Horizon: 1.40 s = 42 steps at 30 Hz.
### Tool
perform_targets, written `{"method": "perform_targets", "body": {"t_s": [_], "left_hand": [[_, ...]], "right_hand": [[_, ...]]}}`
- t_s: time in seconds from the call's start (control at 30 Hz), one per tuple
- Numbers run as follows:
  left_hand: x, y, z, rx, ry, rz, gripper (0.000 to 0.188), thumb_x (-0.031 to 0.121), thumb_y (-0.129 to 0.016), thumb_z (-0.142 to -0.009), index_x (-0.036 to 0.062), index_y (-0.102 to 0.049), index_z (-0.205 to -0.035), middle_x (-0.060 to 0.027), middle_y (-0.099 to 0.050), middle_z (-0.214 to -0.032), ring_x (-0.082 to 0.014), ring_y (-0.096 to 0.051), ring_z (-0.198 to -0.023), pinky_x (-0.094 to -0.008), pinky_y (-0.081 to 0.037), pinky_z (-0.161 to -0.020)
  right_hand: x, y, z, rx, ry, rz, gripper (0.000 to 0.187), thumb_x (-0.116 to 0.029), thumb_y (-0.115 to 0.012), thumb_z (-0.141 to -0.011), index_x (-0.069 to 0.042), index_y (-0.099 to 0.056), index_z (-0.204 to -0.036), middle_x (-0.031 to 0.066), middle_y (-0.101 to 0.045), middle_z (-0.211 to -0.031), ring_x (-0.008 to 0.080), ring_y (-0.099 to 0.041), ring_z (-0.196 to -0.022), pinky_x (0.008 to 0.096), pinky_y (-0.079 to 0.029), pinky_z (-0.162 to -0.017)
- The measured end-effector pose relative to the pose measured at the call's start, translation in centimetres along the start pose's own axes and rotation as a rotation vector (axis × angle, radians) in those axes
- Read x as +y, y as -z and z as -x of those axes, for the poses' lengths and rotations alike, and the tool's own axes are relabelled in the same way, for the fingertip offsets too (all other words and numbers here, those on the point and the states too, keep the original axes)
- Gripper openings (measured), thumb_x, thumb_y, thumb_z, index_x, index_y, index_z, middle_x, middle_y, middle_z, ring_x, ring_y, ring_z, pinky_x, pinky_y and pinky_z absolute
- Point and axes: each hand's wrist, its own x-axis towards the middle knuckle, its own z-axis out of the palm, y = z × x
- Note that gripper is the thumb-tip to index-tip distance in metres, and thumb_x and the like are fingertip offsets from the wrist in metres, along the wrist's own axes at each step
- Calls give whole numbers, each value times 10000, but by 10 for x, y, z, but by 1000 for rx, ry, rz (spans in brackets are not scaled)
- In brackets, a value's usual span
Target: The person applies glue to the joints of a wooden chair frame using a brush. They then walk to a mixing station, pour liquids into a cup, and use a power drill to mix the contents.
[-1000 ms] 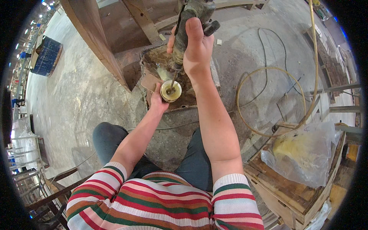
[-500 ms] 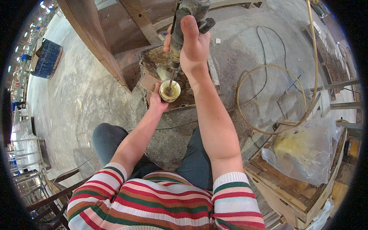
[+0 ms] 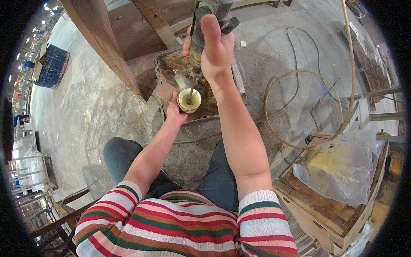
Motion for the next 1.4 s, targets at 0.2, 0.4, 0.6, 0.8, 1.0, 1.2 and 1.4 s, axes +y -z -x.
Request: {"method": "perform_targets", "body": {"t_s": [0.2, 0.4, 0.6, 0.8, 1.0, 1.2, 1.4], "left_hand": [[0, 1, 0, 1, -15, 12, 379, 378, -364, -940, 101, -527, -1141, -61, -537, -1173, -259, -496, -1084, -460, -382, -952], [-3, -3, 3, 33, 13, 20, 384, 375, -364, -941, 96, -528, -1147, -56, -546, -1162, -258, -499, -1080, -460, -384, -950], [1, 5, -2, -23, -14, 43, 353, 355, -394, -935, 86, -511, -1131, -64, -552, -1136, -254, -517, -1051, -461, -411, -918], [-1, -1, 5, -15, -3, 32, 361, 363, -393, -934, 77, -504, -1124, -70, -552, -1124, -257, -524, -1038, -461, -422, -907], [-1, -8, 12, 2, -6, 25, 374, 370, -389, -934, 74, -499, -1135, -79, -547, -1135, -272, -520, -1046, -468, -420, -911], [-1, -4, 9, 3, -20, 17, 369, 369, -399, -931, 82, -496, -1141, -74, -547, -1139, -265, -523, -1046, -472, -426, -903], [-2, 1, 3, -28, -23, 17, 363, 372, -399, -930, 92, -498, -1139, -67, -550, -1136, -257, -526, -1042, -464, -431, -896]], "right_hand": [[-1, -3, 1, -5, 6, 15, 595, -589, -363, -857, -19, -527, -809, 106, -536, -567, 184, -500, -475, 285, -404, -479], [0, 1, 1, 2, 4, 7, 587, -582, -363, -860, -20, -525, -807, 106, -535, -567, 185, -500, -479, 292, -409, -485], [1, 1, 0, -26, 21, -10, 592, -586, -356, -865, -20, -521, -816, 103, -533, -572, 187, -500, -473, 294, -413, -482], [0, 3, -1, -4, 11, -9, 595, -598, -368, -855, -25, -521, -812, 102, -532, -561, 184, -501, -465, 292, -413, -469], [-3, 7, -1, -3, 29, 29, 616, -625, -375, -835, -28, -521, -791, 95, -532, -549, 181, -501, -461, 289, -414, -465], [-3, 7, -2, 5, 20, 15, 625, -629, -365, -832, -29, -525, -761, 91, -529, -543, 179, -501, -459, 290, -414, -465], [-2, 7, -3, 1, 23, -15, 631, -637, -375, -824, -29, -527, -744, 86, -522, -533, 182, -500, -455, 292, -415, -464]]}}
